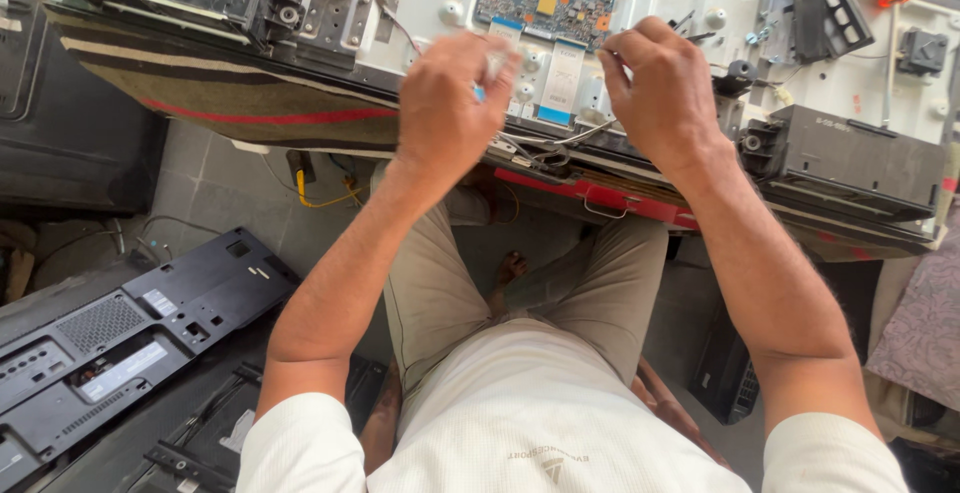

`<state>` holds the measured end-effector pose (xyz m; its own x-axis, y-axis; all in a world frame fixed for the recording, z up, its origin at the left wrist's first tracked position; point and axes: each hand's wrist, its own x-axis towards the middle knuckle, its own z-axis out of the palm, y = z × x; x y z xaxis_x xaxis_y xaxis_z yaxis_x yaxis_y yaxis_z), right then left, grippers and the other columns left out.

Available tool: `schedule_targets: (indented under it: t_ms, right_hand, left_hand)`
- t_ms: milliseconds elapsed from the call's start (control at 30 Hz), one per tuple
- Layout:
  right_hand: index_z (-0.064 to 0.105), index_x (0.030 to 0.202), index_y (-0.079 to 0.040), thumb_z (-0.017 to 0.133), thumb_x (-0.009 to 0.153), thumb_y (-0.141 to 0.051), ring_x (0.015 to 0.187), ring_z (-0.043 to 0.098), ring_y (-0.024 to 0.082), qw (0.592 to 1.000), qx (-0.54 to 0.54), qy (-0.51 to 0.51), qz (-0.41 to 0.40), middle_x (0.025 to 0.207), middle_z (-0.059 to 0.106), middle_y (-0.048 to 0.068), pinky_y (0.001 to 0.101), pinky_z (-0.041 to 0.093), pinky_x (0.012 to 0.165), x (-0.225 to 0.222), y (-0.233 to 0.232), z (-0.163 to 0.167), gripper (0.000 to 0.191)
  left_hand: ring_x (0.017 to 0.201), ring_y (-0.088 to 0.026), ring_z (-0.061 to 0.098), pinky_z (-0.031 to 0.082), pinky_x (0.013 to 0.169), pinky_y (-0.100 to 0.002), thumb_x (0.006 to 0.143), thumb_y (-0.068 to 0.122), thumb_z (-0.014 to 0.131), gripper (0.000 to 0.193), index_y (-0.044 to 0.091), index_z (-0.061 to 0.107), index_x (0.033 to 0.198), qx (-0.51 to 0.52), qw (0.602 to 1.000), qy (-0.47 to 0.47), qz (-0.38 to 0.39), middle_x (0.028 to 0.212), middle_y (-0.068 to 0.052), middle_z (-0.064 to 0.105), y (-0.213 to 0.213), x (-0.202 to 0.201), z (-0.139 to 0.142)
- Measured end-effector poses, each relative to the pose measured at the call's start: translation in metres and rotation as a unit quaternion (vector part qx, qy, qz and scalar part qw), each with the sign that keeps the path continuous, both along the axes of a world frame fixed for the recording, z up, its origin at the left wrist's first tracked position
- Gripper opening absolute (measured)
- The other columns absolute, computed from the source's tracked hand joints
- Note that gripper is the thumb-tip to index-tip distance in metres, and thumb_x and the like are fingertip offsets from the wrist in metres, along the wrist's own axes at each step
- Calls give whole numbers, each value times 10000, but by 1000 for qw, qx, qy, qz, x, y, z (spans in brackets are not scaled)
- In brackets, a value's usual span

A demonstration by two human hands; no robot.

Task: The person works on the back of a television, disconnecting cables and removing the main circuit board from the chassis, then handling and repositioning the board and reconnecting wires before fitting a metal cover panel back onto the TV back.

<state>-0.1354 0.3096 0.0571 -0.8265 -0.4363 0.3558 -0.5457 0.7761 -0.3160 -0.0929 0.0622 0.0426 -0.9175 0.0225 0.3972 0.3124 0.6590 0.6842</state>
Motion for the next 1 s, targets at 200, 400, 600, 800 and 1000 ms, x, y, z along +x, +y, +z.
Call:
schedule_targets:
  t_ms: [200, 400, 600, 800, 1000]
  right_hand:
    - [752, 1036, -16, 724, 1015, -129, 855, 690, 363, 998, 68, 7, 12, 997, 689, 143, 471, 561, 763, -15, -10, -2, 118]
    - [729, 1073, -9, 734, 981, -149, 855, 691, 373, 994, 111, -12, 12, 1011, 682, 157, 488, 553, 752, -17, -6, -3, 167]
    - [700, 1016, 11, 741, 960, -145, 848, 709, 349, 981, 192, 7, 27, 953, 675, 157, 476, 564, 738, -26, -7, -2, 170]
    - [690, 994, 4, 725, 931, -101, 854, 719, 340, 976, 212, 30, 45, 936, 677, 139, 467, 572, 714, -25, -4, 0, 128]
    - [705, 1008, -3, 715, 972, -145, 804, 703, 354, 982, 177, 18, 56, 924, 683, 144, 481, 564, 703, -27, -2, 2, 147]
  left_hand:
    - [892, -289, 637, 456, 801, -468, 909, 450, 739, 385, 67, 742, 868, -205, 979, -16, -10, 903, -98, 636, 46, 5, 8]
    - [921, -271, 635, 443, 829, -449, 861, 455, 743, 370, 85, 748, 853, -231, 972, -37, -11, 967, -97, 633, 58, 8, 8]
    - [860, -282, 663, 429, 821, -455, 898, 431, 743, 345, 86, 738, 879, -156, 983, -97, 4, 953, -100, 644, 52, -5, 1]
    - [855, -258, 677, 424, 849, -436, 887, 386, 752, 264, 126, 731, 843, -62, 986, -154, 22, 942, -47, 683, 49, -14, -9]
    - [867, -250, 679, 408, 859, -439, 876, 344, 752, 216, 135, 728, 828, -58, 986, -157, 25, 935, -43, 697, 49, -19, -15]
